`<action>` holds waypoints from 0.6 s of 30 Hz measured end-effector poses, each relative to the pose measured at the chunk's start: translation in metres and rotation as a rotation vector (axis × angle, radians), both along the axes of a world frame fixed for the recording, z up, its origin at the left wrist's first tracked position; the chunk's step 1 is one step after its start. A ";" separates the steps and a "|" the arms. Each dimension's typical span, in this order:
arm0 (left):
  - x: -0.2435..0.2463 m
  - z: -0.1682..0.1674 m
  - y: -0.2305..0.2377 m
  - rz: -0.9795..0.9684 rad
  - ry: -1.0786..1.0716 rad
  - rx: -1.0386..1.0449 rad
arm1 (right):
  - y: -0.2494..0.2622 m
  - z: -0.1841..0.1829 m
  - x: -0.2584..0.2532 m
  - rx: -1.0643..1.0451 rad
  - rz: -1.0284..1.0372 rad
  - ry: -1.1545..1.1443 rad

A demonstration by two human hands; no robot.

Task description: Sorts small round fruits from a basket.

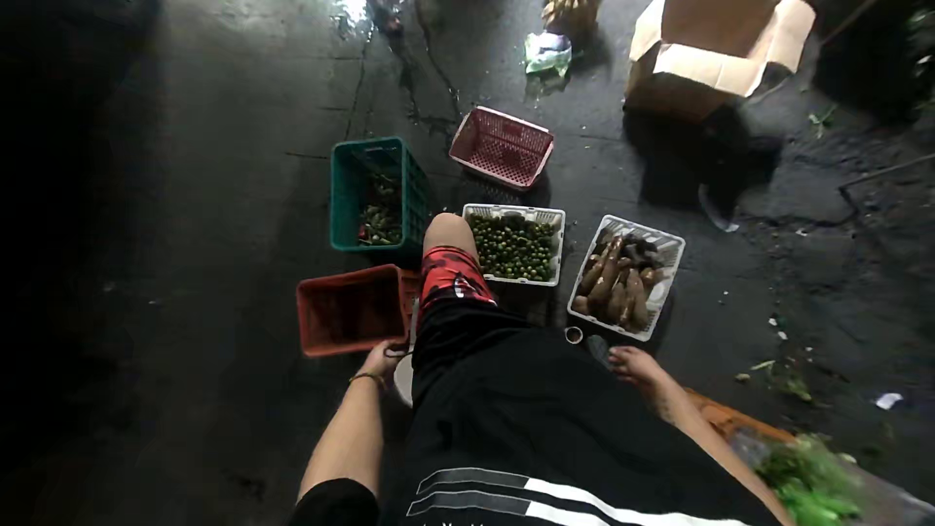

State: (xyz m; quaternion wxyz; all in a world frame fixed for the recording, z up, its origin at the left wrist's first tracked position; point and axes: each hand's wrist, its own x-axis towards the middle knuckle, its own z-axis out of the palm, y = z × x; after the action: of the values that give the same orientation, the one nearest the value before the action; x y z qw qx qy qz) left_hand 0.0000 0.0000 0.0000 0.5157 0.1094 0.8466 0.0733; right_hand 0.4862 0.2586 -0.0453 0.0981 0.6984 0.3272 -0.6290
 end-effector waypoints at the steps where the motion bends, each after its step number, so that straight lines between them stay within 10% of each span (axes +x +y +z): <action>1: -0.018 -0.003 0.006 -0.133 -0.016 -0.064 | 0.008 -0.012 -0.003 0.007 -0.012 -0.005; 6: -0.103 0.000 0.043 -0.590 0.128 -0.461 | 0.047 -0.039 -0.047 0.012 0.154 0.030; 10: -0.141 -0.002 0.178 -0.563 0.352 -0.179 | 0.086 -0.081 -0.117 0.081 0.126 0.104; 18: -0.152 -0.299 0.411 -0.919 0.429 0.407 | 0.101 -0.345 -0.340 0.186 0.637 0.166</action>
State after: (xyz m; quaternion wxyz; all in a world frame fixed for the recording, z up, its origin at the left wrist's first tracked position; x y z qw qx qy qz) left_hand -0.1524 0.4110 -0.2993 0.2787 0.5783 0.7665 -0.0212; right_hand 0.1462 0.3600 -0.3908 0.1987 0.5134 0.5916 -0.5889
